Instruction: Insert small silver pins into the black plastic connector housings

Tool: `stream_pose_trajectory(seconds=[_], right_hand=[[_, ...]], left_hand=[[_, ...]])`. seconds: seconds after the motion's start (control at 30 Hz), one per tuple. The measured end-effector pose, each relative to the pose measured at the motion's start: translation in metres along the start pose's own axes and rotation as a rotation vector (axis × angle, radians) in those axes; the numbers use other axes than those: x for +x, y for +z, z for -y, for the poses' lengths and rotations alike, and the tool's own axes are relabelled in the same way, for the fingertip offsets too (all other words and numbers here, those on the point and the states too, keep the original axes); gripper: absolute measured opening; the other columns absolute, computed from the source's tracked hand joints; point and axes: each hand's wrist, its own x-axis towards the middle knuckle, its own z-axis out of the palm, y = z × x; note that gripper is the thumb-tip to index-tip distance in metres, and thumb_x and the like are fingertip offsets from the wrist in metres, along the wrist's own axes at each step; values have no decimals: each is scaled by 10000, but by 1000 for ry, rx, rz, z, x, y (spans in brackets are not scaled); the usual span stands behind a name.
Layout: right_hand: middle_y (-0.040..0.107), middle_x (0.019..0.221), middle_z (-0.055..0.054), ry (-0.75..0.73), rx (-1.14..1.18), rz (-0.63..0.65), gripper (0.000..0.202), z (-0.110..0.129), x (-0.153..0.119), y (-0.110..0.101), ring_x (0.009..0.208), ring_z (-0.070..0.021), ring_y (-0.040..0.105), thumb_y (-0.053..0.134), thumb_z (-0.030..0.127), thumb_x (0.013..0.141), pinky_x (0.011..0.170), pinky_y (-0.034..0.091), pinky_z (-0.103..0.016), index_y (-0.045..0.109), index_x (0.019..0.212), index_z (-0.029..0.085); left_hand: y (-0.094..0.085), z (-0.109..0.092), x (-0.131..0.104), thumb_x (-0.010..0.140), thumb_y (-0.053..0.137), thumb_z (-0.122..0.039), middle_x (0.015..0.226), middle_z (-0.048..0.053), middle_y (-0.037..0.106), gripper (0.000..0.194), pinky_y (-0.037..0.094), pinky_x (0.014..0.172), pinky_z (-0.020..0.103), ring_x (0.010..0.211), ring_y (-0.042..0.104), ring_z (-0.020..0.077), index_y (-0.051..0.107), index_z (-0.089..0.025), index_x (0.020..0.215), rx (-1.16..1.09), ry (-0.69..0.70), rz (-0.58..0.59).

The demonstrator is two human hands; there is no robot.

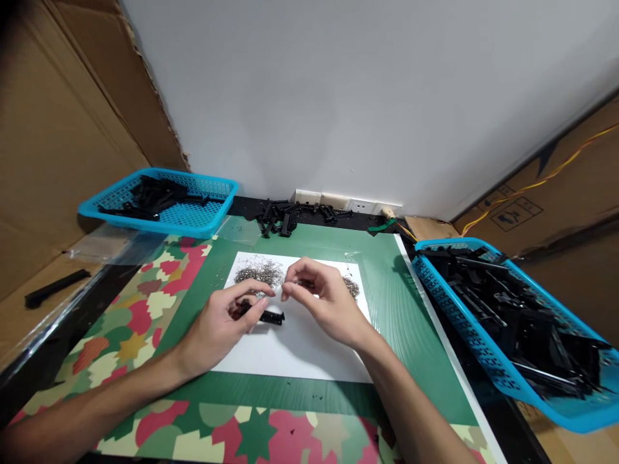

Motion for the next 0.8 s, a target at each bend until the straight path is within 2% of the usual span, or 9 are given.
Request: stream_pose_trajectory(seconds=[0.13, 0.3, 0.4, 0.5, 0.67, 0.8], right_hand=[[706, 869, -29, 29, 83, 46, 165, 0, -1, 13, 803, -173, 673, 749, 351, 967, 755, 533, -317, 692, 985, 198], [717, 849, -13, 87, 116, 93, 238, -1, -3, 16, 791, -170, 687, 761, 330, 960, 730, 533, -308, 653, 1139, 216], [712, 832, -3, 98, 173, 147, 274, 0, -4, 12, 778, -163, 677, 765, 321, 960, 734, 527, -306, 606, 1161, 226], [711, 824, 2, 110, 184, 193, 304, 3, -6, 10, 780, -160, 671, 771, 311, 956, 764, 529, -314, 575, 1173, 230], [668, 784, 31, 142, 135, 253, 279, 8, -7, 9, 761, -164, 647, 744, 311, 970, 784, 527, -331, 559, 1170, 254], [695, 801, 24, 140, 140, 254, 300, 6, -7, 10, 776, -171, 663, 767, 320, 955, 797, 532, -335, 552, 1155, 260]], left_hand=[[0, 1, 2, 1037, 592, -496, 765, -20, 619, 334, 336, 560, 240, 604, 459, 103, 709, -185, 998, 29, 11, -22], [-1, 0, 1, 1044, 579, -498, 881, 11, 681, 324, 412, 633, 251, 715, 565, 137, 683, -191, 1039, -61, 16, 115], [-2, -2, -1, 1083, 488, -488, 838, 4, 642, 343, 407, 628, 263, 687, 530, 138, 660, -193, 1057, -114, 16, 188], [-1, -3, -1, 1105, 419, -480, 823, -2, 594, 375, 410, 657, 273, 712, 506, 145, 651, -197, 1020, -74, 36, 197], [-1, -1, -1, 1084, 471, -503, 861, 1, 597, 332, 431, 696, 281, 752, 529, 154, 589, -203, 1007, -34, 50, 212], [-2, 0, -2, 1090, 468, -491, 847, -5, 581, 322, 416, 695, 282, 747, 516, 151, 591, -201, 1020, -18, 59, 260]])
